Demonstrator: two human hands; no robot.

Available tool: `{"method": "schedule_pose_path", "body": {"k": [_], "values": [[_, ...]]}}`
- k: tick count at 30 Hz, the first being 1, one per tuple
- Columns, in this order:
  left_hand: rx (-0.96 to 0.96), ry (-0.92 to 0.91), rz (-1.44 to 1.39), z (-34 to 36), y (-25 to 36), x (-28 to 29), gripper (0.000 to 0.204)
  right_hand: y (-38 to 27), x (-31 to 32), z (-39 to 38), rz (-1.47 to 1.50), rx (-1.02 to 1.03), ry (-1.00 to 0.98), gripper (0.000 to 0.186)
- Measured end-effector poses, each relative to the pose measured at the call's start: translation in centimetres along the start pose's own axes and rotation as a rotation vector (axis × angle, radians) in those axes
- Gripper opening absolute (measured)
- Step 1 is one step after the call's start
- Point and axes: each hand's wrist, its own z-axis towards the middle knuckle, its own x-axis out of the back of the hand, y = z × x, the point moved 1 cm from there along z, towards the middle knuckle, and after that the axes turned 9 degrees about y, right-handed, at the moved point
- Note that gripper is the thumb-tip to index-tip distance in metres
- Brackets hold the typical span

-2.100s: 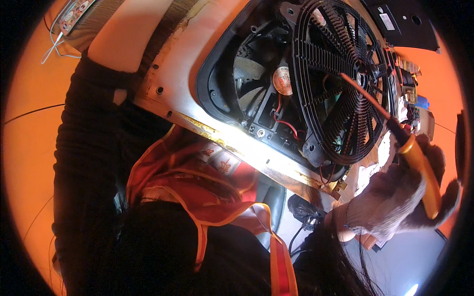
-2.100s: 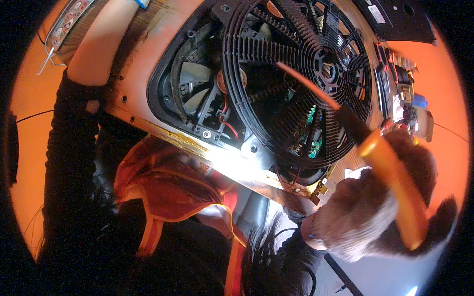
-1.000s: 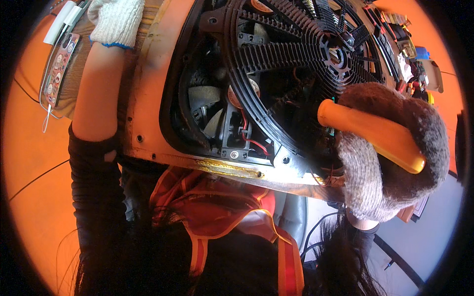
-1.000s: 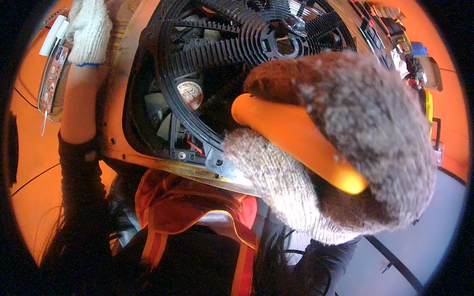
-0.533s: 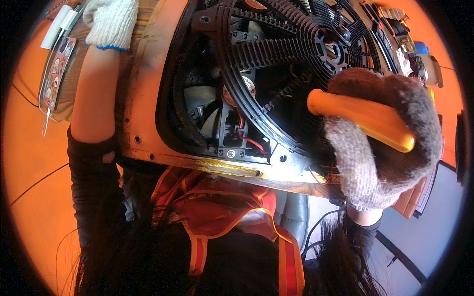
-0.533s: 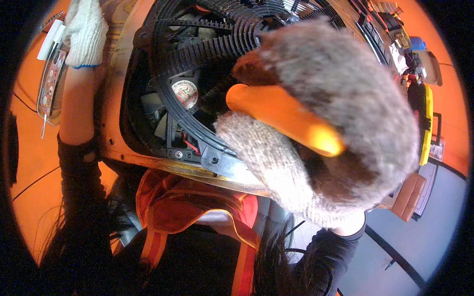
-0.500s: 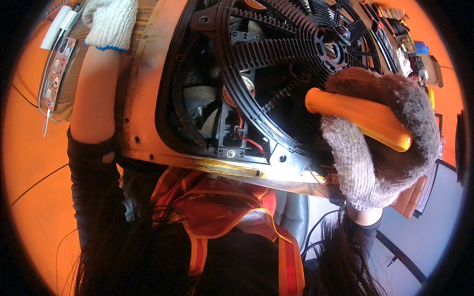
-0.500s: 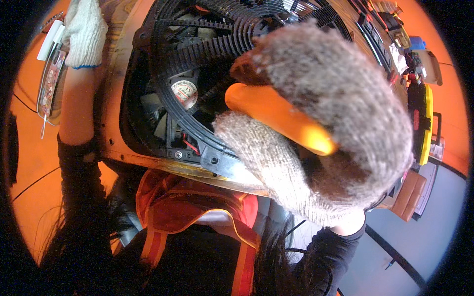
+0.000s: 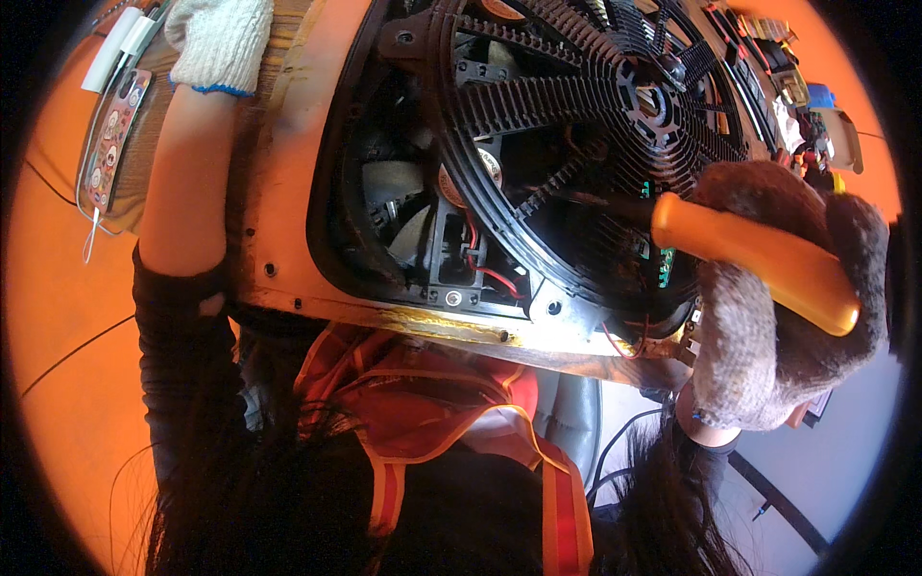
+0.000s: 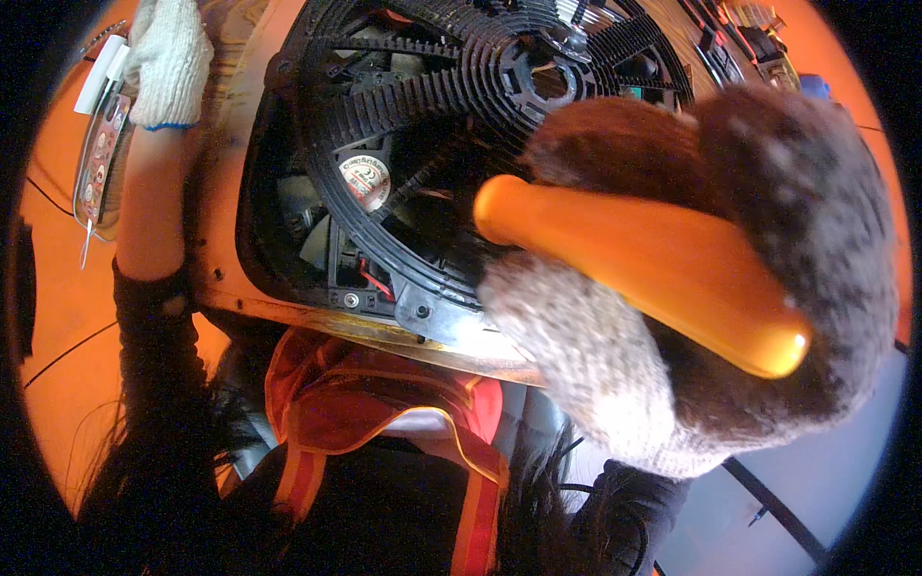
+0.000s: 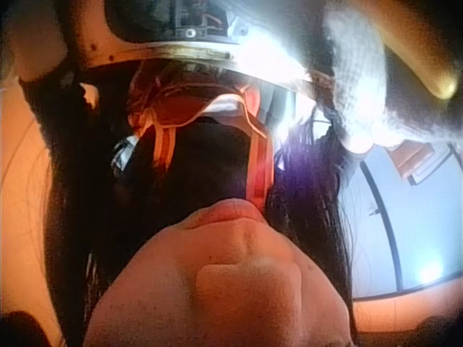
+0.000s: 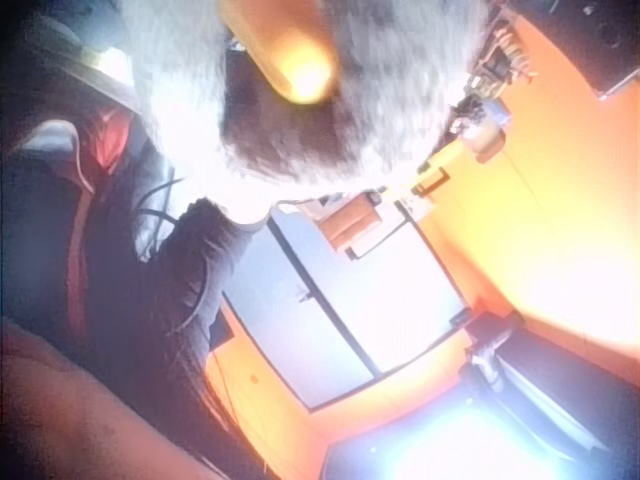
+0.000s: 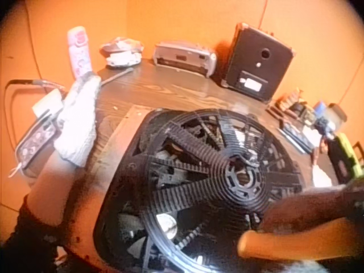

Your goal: The person puts on gloves and uses a screwdriver to remove screws from a disassembled fan unit on a workbench. They manipulate the fan blades and internal components while working on the device.

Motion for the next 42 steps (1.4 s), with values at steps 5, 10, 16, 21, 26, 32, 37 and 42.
{"method": "schedule_pose_path", "body": {"k": [5,10,16,21,26,32,37,42], "values": [[-0.065,0.011,0.054,0.8,-0.9,-0.4,0.038,-1.4,2.1,-1.0,-0.106,-0.054,0.088,0.061],[-0.387,-0.03,-0.033,0.9,-0.7,0.1,0.043,-2.9,3.2,-0.5,-0.18,-0.234,0.278,0.07],[-1.026,-0.253,-0.69,3.1,4.0,-1.4,0.068,-3.9,3.8,5.2,0.082,-0.045,0.037,0.04],[-0.611,-0.3,-0.184,-0.6,7.9,1.8,0.093,-0.8,-1.2,6.1,0.433,-0.236,0.47,0.048],[-0.545,-0.277,-0.279,-1.0,6.4,2.0,0.077,1.1,-6.2,9.2,0.719,-0.585,0.381,0.042],[-0.458,-0.17,-0.444,-0.6,5.5,0.8,0.061,3.7,-7.8,8.9,0.852,-0.824,0.352,0.035],[-0.338,0.031,-0.184,-1.0,5.8,1.2,0.034,2.9,-6.4,8.6,0.427,-0.52,0.487,0.047],[-0.483,-0.031,0.38,-1.7,5.3,1.2,0.027,0.0,-5.3,7.6,0.143,-0.002,0.539,0.048]]}}
